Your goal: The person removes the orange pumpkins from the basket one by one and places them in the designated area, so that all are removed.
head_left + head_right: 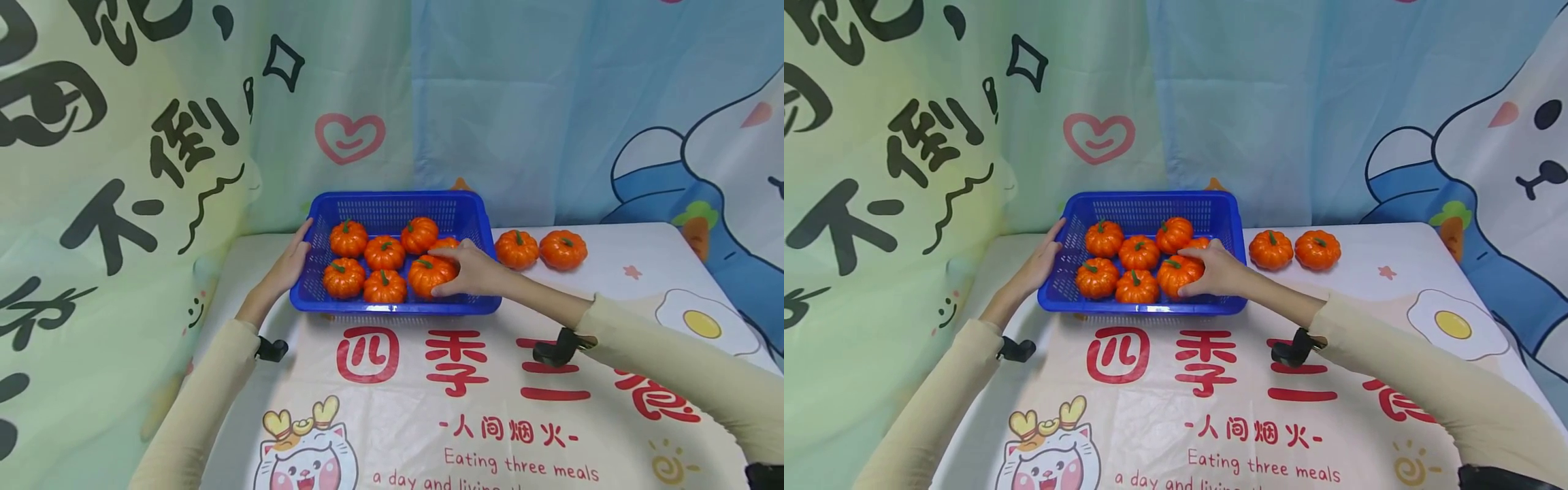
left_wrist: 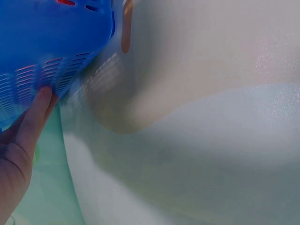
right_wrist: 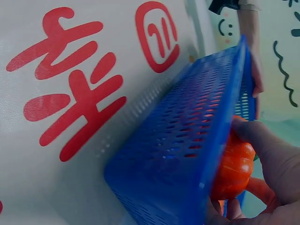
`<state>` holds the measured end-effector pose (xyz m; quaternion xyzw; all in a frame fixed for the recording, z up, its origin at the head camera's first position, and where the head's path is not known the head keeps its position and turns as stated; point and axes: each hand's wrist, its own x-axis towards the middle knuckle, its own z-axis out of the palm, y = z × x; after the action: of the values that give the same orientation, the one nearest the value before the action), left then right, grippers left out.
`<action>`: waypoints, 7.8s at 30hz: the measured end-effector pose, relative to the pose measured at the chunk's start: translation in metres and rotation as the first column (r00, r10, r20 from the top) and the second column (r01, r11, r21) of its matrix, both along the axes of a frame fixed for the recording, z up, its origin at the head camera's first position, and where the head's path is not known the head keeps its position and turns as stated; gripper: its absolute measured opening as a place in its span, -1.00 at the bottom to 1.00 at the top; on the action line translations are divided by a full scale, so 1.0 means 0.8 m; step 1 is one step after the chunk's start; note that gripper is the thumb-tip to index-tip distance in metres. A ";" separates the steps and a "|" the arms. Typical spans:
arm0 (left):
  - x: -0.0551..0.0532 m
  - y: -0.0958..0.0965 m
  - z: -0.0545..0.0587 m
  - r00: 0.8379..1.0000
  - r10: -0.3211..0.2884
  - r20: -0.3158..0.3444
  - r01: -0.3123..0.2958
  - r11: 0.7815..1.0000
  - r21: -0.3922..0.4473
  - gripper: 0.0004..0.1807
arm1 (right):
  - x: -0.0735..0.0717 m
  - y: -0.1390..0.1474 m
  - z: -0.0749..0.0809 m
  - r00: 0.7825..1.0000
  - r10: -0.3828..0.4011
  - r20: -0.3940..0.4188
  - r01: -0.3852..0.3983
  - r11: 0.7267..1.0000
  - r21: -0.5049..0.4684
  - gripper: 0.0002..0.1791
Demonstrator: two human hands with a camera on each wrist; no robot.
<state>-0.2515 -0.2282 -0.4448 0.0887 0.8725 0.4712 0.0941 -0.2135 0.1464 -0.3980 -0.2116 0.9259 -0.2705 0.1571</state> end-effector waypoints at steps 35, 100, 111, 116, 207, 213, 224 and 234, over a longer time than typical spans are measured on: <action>0.000 -0.001 -0.004 0.999 0.020 -0.028 -0.021 0.999 -0.030 -0.35 | 0.054 0.116 0.035 0.967 -0.252 -0.023 0.247 0.961 -0.126 -0.11; -0.004 0.003 -0.009 1.000 0.009 -0.023 -0.009 1.000 -0.006 -0.34 | -0.022 0.365 -0.095 0.737 -0.676 0.020 0.669 0.734 0.117 0.02; -0.003 0.002 -0.009 1.000 0.012 -0.020 -0.012 1.000 -0.012 -0.35 | -0.027 0.365 -0.088 0.753 -0.658 -0.022 0.654 0.743 0.141 0.07; -0.003 0.001 -0.007 1.000 0.010 -0.020 -0.010 1.000 -0.014 -0.34 | -0.023 0.348 -0.076 0.731 -0.666 -0.151 0.681 0.728 0.082 0.06; 0.006 0.007 0.012 1.000 0.013 0.016 -0.013 1.000 0.001 -0.34 | -0.041 -0.103 -0.021 0.920 0.281 0.272 -0.317 0.943 0.099 -0.19; 0.019 0.015 0.033 0.999 0.007 0.031 -0.008 1.000 0.007 -0.35 | -0.046 -0.095 -0.031 0.932 0.333 0.143 -0.341 0.939 0.038 -0.19; 0.000 0.003 -0.003 1.000 0.017 -0.014 -0.017 1.000 0.001 -0.34 | -0.042 -0.073 -0.022 0.968 0.217 0.123 -0.208 0.975 -0.083 -0.14; 0.002 0.003 -0.004 1.000 0.018 -0.015 -0.018 1.000 -0.006 -0.34 | -0.010 -0.034 0.023 0.972 -0.037 0.230 0.077 0.983 -0.169 -0.09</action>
<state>-0.2501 -0.2260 -0.4479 0.0844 0.8753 0.4687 0.0835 -0.2214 0.1193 -0.3798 -0.1657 0.8800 -0.3785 0.2342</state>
